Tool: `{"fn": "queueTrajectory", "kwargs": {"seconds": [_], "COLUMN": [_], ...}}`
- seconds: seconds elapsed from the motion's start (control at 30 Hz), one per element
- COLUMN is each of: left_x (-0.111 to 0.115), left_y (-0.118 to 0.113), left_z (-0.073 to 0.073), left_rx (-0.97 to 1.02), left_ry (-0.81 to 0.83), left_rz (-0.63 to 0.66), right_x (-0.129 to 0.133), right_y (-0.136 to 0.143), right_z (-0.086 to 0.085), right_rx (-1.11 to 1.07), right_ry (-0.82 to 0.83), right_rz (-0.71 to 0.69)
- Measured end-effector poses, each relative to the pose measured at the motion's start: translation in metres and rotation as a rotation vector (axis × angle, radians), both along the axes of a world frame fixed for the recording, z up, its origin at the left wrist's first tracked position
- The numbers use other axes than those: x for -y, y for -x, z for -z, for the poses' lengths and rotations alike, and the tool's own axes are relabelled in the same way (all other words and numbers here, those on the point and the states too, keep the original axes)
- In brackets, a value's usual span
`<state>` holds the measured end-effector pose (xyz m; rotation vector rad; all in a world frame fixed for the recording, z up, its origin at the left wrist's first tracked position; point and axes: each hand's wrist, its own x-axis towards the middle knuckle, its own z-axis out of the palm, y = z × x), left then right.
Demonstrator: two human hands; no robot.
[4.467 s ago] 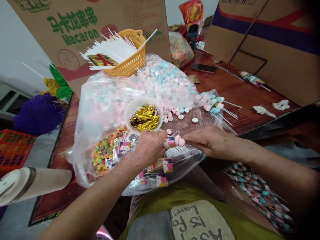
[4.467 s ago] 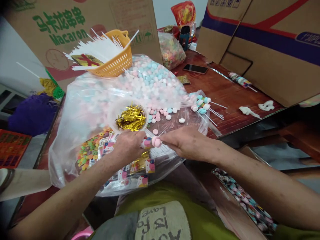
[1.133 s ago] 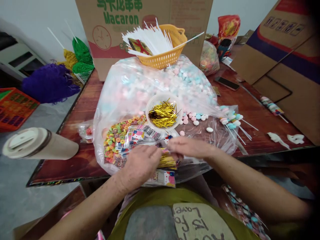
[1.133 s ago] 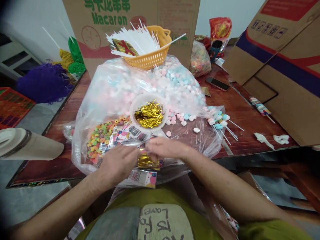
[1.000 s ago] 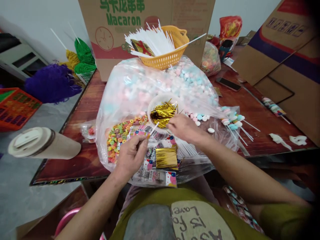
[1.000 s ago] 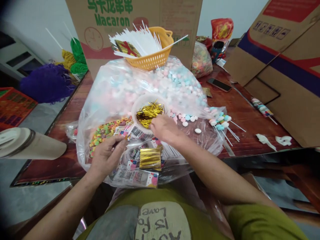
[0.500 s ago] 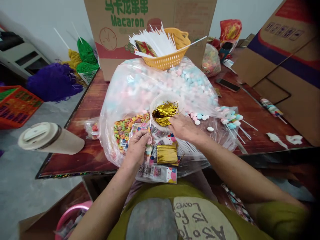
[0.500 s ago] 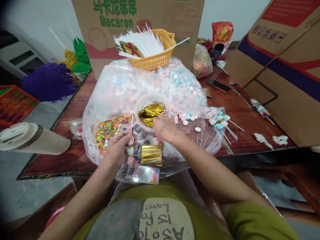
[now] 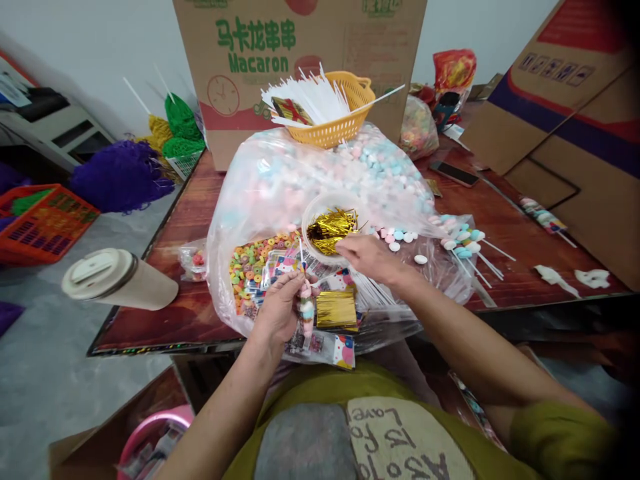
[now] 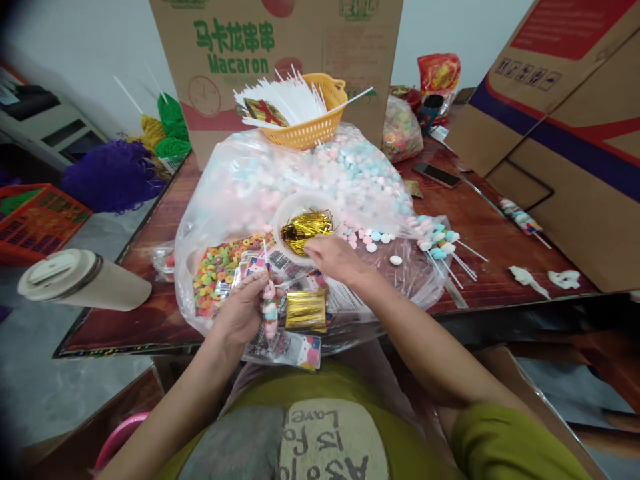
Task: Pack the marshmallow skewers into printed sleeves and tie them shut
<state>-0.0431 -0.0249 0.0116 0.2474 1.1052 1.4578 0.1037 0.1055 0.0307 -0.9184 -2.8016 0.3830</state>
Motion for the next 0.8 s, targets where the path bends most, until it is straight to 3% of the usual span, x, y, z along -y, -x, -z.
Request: {"fn": "queueTrajectory", "kwargs": {"seconds": [0.17, 0.3, 0.47, 0.57, 0.67, 0.8], "left_x": [-0.007, -0.011, -0.01, -0.008, -0.007, -0.004], "left_y": [-0.013, -0.027, -0.03, -0.028, -0.031, -0.034], "left_z": [-0.008, -0.013, -0.014, -0.015, -0.017, -0.021], "left_rx": [0.142, -0.003, -0.121, -0.184, -0.232, -0.255], "left_ry": [-0.095, -0.105, -0.101, -0.119, -0.089, -0.091], "left_rz": [0.04, 0.026, 0.057, 0.066, 0.087, 0.127], "right_x": [0.052, 0.068, 0.058, 0.063, 0.072, 0.074], "right_y": [-0.011, -0.009, -0.024, -0.03, -0.022, -0.004], "right_z": [0.012, 0.022, 0.006, -0.007, -0.012, -0.007], "right_rx": [-0.607, -0.569, -0.513, -0.727, -0.849, -0.866], "right_ry": [0.39, 0.364, 0.324, 0.468, 0.669, 0.8], "right_rz": [0.06, 0.136, 0.134, 0.209, 0.106, 0.044]}}
